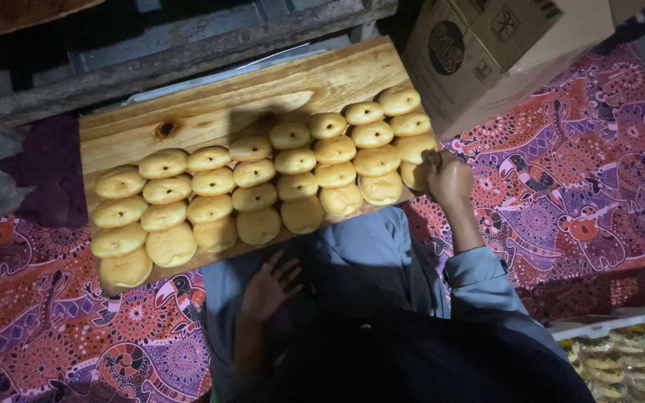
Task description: The person sits on the floor and uses a piping bag to fill small round buns with a dark filling. They pick up each bun, pipe the filling into a hole, and place the filled buns back onto a wooden board.
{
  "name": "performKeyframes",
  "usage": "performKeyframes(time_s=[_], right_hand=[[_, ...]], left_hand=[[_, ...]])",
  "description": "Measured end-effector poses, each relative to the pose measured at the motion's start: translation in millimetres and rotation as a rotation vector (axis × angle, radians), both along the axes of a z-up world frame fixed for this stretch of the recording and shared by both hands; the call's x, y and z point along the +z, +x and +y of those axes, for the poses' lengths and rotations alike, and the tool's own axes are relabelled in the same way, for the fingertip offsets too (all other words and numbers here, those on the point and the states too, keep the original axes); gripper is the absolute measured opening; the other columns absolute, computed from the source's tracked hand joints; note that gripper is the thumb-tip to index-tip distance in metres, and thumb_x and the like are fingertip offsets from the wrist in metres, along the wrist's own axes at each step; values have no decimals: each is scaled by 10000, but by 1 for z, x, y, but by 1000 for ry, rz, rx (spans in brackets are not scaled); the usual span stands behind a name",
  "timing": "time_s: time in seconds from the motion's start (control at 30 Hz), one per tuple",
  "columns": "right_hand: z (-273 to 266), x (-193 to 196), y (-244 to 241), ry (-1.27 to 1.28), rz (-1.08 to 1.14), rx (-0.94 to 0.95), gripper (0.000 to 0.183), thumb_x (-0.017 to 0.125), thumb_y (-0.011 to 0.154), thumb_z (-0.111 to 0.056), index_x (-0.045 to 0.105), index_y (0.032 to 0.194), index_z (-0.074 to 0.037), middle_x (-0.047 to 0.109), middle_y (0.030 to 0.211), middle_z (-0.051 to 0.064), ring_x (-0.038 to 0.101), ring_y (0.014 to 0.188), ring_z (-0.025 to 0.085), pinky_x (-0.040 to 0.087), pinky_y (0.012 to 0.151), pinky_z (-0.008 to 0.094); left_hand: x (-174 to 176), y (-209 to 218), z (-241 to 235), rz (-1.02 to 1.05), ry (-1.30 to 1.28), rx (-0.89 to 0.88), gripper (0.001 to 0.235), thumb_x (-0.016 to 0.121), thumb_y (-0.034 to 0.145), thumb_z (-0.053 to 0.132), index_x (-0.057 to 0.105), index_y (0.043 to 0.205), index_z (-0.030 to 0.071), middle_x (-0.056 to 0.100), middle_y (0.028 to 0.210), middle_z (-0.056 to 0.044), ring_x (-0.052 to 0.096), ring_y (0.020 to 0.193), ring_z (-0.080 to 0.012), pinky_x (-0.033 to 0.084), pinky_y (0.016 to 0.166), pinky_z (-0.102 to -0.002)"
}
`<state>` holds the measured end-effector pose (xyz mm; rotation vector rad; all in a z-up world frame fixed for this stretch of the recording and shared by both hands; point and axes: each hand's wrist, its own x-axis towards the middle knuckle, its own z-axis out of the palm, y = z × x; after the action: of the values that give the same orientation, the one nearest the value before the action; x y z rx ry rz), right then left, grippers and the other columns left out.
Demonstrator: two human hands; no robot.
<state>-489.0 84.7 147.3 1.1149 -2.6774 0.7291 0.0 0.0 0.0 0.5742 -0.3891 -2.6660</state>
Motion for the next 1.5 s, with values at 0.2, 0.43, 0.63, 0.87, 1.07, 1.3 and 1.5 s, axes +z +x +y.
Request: performKeyframes(time_s=[0.2, 0.43, 0.63, 0.87, 1.07, 1.3, 1.5], right_hand=[[6, 19, 8, 19, 16, 6, 199, 689, 964, -264, 768, 988, -84, 716, 825, 238, 701, 735, 437, 553, 672, 527], [10, 25, 11, 37, -78, -31, 198, 676, 1011, -270, 781, 1065, -111, 715, 832, 240, 714, 725, 414, 563, 672, 505], [19, 13, -6, -95, -91, 58, 203, 725, 944, -232, 781, 1042, -63, 716, 834, 231, 706, 727, 381, 553, 663, 468], [50, -1, -21, -971, -1276, 121, 358, 714, 980, -333, 714, 1216, -64, 688, 1074, 83, 629, 986, 248, 481, 941, 412], [61, 9, 44, -1424, -2098, 767, 579, 588, 1040, -593, 660, 1309, -85, 662, 1233, 143, 563, 1271, 351, 343, 1138, 693], [67, 69, 117, -1182, -2134, 826, 445, 673, 998, -331, 591, 1420, -216, 506, 1527, 148, 517, 1351, 413, 536, 969, 631], [89, 85, 137, -921, -2083, 1075, 1000, 621, 906, 87, 281, 1694, -425, 424, 1531, 292, 668, 874, 322, 543, 526, 277]], left_hand=[[-1, 0, 0, 1, 18, 14, 698, 555, 967, 507, 344, 1570, 226, 479, 1529, -156, 486, 1362, -335, 406, 1080, -601], [3, -2, -1, -10, 36, 10, 690, 555, 974, 504, 348, 1575, 235, 487, 1510, -151, 487, 1345, -336, 404, 1087, -599], [6, -1, 0, -40, -2, 6, 689, 544, 964, 509, 362, 1566, 227, 496, 1519, -156, 487, 1361, -337, 407, 1081, -592], [2, -2, -1, -30, 27, 13, 695, 545, 957, 508, 350, 1556, 214, 488, 1515, -156, 481, 1374, -337, 408, 1081, -606], [-1, -2, -1, -14, -10, 4, 693, 541, 976, 509, 339, 1571, 219, 476, 1533, -167, 467, 1370, -345, 406, 1065, -605], [-1, 0, 1, -21, -18, 6, 718, 542, 956, 517, 320, 1573, 225, 457, 1545, -168, 466, 1383, -350, 413, 1075, -615], [-4, 2, -1, -44, -20, -8, 711, 538, 968, 507, 323, 1581, 217, 433, 1565, -171, 434, 1412, -351, 400, 1088, -607]])
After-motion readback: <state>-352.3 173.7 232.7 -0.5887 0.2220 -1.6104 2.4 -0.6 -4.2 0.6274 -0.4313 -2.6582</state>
